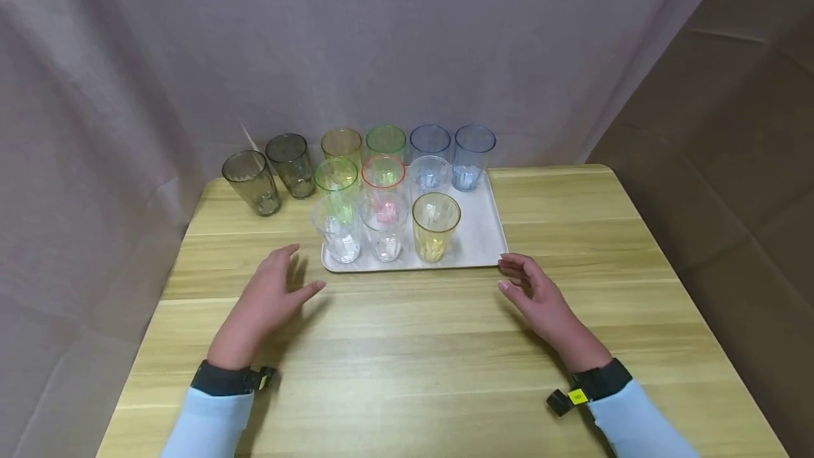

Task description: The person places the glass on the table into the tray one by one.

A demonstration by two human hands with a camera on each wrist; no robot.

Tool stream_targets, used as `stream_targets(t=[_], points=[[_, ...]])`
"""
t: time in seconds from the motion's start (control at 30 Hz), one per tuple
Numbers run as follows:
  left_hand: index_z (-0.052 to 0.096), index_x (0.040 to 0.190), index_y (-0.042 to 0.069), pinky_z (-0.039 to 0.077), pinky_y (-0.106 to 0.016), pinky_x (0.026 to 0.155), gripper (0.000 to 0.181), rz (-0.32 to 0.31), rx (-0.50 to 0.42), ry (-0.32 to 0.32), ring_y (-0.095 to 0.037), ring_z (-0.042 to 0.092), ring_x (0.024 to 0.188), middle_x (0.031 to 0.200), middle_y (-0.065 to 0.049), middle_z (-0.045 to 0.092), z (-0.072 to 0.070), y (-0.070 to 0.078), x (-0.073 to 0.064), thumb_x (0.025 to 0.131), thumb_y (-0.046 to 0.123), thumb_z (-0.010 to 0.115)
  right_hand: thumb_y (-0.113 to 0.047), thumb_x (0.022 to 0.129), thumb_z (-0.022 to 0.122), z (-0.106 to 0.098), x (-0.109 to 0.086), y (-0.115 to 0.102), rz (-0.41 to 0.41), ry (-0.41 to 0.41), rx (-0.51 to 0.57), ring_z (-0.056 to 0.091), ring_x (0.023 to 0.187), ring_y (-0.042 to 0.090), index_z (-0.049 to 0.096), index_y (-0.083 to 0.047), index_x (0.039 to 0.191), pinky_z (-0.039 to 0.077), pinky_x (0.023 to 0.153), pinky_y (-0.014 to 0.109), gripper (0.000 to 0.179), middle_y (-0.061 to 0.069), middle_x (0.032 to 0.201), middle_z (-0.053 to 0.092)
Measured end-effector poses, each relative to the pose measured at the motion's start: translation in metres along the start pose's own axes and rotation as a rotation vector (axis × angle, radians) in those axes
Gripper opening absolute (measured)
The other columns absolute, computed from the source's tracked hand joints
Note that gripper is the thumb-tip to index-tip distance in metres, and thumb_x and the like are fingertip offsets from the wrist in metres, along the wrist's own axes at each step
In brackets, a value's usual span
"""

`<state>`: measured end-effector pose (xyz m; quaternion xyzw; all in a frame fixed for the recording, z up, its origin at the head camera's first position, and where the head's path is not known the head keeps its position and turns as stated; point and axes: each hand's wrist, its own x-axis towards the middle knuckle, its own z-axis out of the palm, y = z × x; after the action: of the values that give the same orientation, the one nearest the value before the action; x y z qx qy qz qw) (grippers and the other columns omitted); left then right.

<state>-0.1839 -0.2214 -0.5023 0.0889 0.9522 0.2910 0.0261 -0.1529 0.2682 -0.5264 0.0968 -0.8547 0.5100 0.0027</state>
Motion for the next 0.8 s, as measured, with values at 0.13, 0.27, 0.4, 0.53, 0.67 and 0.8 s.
stream_targets(t=[0.13, 0.27, 0.4, 0.53, 0.67, 0.8], points=[[0.036, 0.158, -0.003, 0.032, -0.061, 0.118, 0.091, -0.003, -0.041, 0.024, -0.044, 0.035, 0.144, 0.157, -0.028, 0.04, -0.003, -0.005, 0.005, 0.094, 0.053, 0.071, -0.018, 0.105, 0.062, 0.002, 0.0, -0.002, -0.012, 0.006, 0.004, 0.05, 0.135, 0.036, 0.043, -0.001, 0.152, 0.039, 0.112, 0.061, 0.054, 0.02, 0.148, 0.053], [0.05, 0.149, 0.0, 0.038, -0.06, 0.113, 0.072, -0.067, -0.213, 0.174, -0.041, 0.047, 0.135, 0.147, -0.023, 0.053, -0.012, -0.017, 0.025, 0.098, 0.048, 0.069, -0.018, 0.105, 0.063, 0.003, -0.003, -0.003, -0.007, 0.019, -0.004, 0.051, 0.133, 0.036, 0.045, -0.001, 0.15, 0.039, 0.112, 0.06, 0.052, 0.021, 0.147, 0.054], [0.058, 0.134, 0.001, 0.045, -0.049, 0.107, 0.059, -0.175, -0.391, 0.473, -0.031, 0.056, 0.121, 0.131, -0.016, 0.061, -0.029, -0.039, 0.058, 0.097, 0.045, 0.07, -0.018, 0.106, 0.062, 0.003, -0.006, -0.005, 0.0, 0.019, -0.015, 0.052, 0.132, 0.037, 0.046, -0.001, 0.149, 0.039, 0.111, 0.061, 0.049, 0.021, 0.146, 0.055], [0.047, 0.142, 0.004, 0.044, -0.042, 0.107, 0.077, -0.227, -0.421, 0.617, -0.026, 0.05, 0.125, 0.138, -0.013, 0.051, -0.046, -0.061, 0.093, 0.091, 0.055, 0.073, -0.017, 0.105, 0.062, 0.005, -0.007, -0.006, 0.001, 0.019, -0.008, 0.053, 0.13, 0.037, 0.049, -0.003, 0.147, 0.041, 0.11, 0.061, 0.046, 0.02, 0.145, 0.055], [0.032, 0.155, 0.01, 0.039, -0.04, 0.113, 0.097, -0.235, -0.441, 0.594, -0.024, 0.04, 0.137, 0.151, -0.013, 0.039, -0.055, -0.072, 0.115, 0.085, 0.061, 0.076, -0.017, 0.105, 0.062, 0.008, -0.007, -0.007, -0.006, 0.008, 0.006, 0.053, 0.13, 0.037, 0.05, -0.002, 0.146, 0.042, 0.108, 0.06, 0.045, 0.021, 0.145, 0.055], [0.029, 0.159, 0.013, 0.036, -0.04, 0.117, 0.099, -0.208, -0.504, 0.573, -0.023, 0.038, 0.14, 0.155, -0.013, 0.037, -0.057, -0.076, 0.124, 0.085, 0.057, 0.078, -0.02, 0.106, 0.062, 0.01, -0.007, -0.01, -0.014, -0.003, 0.003, 0.052, 0.131, 0.037, 0.05, -0.001, 0.146, 0.042, 0.109, 0.06, 0.046, 0.021, 0.145, 0.054]])
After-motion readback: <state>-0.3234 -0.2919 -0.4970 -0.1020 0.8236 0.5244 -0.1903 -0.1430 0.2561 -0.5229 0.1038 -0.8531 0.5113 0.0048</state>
